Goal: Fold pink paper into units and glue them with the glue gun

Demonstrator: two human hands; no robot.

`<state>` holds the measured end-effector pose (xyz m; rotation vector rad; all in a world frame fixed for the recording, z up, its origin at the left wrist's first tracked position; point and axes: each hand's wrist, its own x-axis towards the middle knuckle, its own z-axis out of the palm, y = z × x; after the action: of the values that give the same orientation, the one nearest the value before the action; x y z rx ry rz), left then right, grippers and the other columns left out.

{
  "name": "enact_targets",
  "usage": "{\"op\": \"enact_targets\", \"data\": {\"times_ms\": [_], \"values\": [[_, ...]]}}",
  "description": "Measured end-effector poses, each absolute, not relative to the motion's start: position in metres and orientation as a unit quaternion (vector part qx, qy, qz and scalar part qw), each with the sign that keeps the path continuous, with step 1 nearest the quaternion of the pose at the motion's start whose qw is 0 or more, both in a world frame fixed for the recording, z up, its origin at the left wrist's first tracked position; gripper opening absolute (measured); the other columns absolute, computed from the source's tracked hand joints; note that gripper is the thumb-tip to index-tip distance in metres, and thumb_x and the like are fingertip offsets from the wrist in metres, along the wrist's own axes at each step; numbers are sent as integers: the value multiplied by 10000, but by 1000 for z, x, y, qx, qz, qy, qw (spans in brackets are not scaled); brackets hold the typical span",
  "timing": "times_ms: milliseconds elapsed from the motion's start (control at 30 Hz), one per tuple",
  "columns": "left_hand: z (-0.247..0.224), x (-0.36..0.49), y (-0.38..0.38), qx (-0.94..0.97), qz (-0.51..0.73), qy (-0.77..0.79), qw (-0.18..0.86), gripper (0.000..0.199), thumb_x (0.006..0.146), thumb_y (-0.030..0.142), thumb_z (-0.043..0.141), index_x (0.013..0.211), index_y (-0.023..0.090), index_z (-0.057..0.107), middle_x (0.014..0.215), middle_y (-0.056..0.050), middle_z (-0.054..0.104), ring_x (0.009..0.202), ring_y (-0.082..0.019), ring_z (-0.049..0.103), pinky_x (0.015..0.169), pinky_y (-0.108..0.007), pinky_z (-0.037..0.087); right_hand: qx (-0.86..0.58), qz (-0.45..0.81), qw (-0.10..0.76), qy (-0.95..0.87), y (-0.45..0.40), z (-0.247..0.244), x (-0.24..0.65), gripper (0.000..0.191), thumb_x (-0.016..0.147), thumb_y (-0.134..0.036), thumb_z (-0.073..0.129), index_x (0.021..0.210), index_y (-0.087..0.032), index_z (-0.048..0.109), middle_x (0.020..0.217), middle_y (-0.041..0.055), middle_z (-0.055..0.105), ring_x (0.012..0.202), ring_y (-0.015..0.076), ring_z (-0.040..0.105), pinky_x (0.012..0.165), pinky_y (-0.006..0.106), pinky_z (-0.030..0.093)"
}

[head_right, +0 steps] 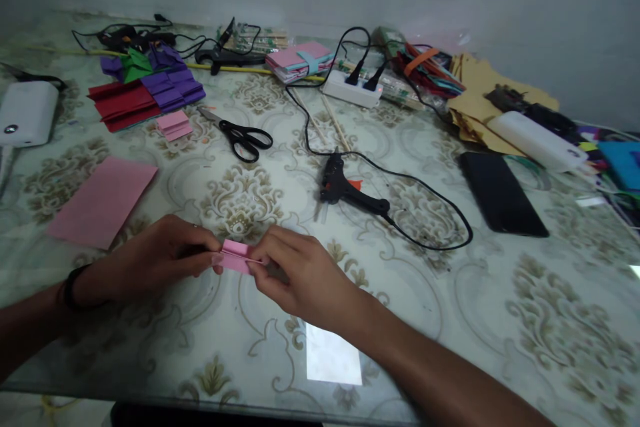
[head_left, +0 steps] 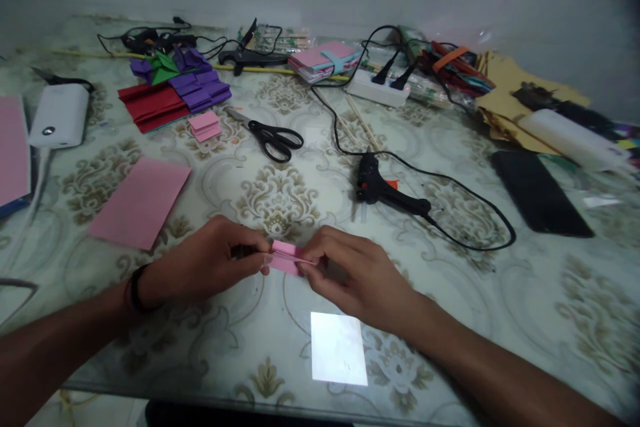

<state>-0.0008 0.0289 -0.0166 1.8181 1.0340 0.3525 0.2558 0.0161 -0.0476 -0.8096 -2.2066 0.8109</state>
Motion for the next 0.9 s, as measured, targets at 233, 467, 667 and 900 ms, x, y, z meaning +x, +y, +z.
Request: {"op": "enact_targets", "data": {"times_ms": [233,467,667,900], "values": [[-19,-4,34,740,166,457,466,239,932,246,513,735,178,628,641,42,585,593,-109,507,559,-237,377,-335,334,311,-824,20,-46,259,90,1017,-203,647,927,-209,653,807,7,644,698,135,607,641,249,488],[-19,-3,37,737,186,489,429,414,990,306,404,590,203,440,540,28,497,511,-112,443,511,-263,342,-358,351,313,-807,22,-45,259,115,1019,-241,653,908,-213,659,791,2,657,686,132,617,632,243,500],[-22,-3,35,746,208,461,434,315,998,298,469,853,171,718,735,-4,709,630,-132,609,596,-251,464,-362,352,317,-803,23,-45,259,119,1005,-218,656,886,-206,659,766,-6,650,664,125,605,617,234,491],[-29,-3,35,741,254,468,409,190,926,234,628,936,208,816,909,-42,792,801,-166,705,641,-254,505,-354,355,323,-803,23,-45,259,79,1007,-198,664,930,-193,684,808,5,672,685,121,623,636,228,503]]}}
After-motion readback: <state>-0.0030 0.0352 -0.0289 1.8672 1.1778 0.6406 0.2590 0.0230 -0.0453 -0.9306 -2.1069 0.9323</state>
